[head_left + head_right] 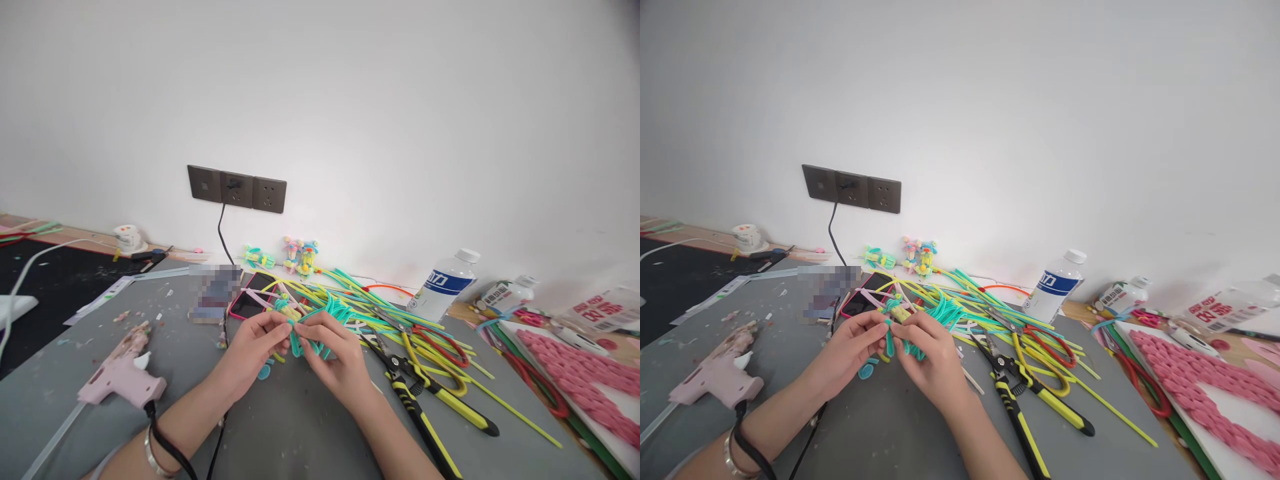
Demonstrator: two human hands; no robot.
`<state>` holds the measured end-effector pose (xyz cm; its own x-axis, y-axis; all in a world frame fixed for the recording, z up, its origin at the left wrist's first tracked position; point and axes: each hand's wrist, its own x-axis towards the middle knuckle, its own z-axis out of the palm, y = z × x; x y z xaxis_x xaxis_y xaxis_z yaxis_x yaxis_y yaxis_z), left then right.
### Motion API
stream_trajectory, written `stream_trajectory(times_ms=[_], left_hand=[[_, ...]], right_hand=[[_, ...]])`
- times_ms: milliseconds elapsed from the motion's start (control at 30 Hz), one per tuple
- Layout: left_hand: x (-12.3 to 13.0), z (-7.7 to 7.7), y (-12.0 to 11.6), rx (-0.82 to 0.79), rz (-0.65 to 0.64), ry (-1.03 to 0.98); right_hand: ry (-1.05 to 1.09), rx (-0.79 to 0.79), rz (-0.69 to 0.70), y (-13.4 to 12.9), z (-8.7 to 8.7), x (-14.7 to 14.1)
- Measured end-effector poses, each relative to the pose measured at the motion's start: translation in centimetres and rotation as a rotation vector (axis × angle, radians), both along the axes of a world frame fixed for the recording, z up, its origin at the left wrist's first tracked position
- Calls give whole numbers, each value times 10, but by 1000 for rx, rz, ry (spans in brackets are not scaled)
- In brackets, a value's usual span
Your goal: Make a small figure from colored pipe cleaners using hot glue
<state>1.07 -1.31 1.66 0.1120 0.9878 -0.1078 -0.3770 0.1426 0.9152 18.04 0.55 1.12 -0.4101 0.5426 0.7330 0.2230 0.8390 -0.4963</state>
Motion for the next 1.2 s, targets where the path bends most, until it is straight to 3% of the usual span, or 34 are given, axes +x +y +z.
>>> stream_trajectory(times_ms=[500,700,933,1200], left_hand=[[-2,-5,3,-56,35,-98],[-3,0,2,-71,-22,-124],[-3,-2,2,-69,-58,-78],[-3,-1,1,-53,-22,48]], right_hand=[[-60,-26,36,-1,0,2],[0,-21,33,2,-1,3],[244,-284,18,5,-1,4],[340,-491,54,6,-6,1]])
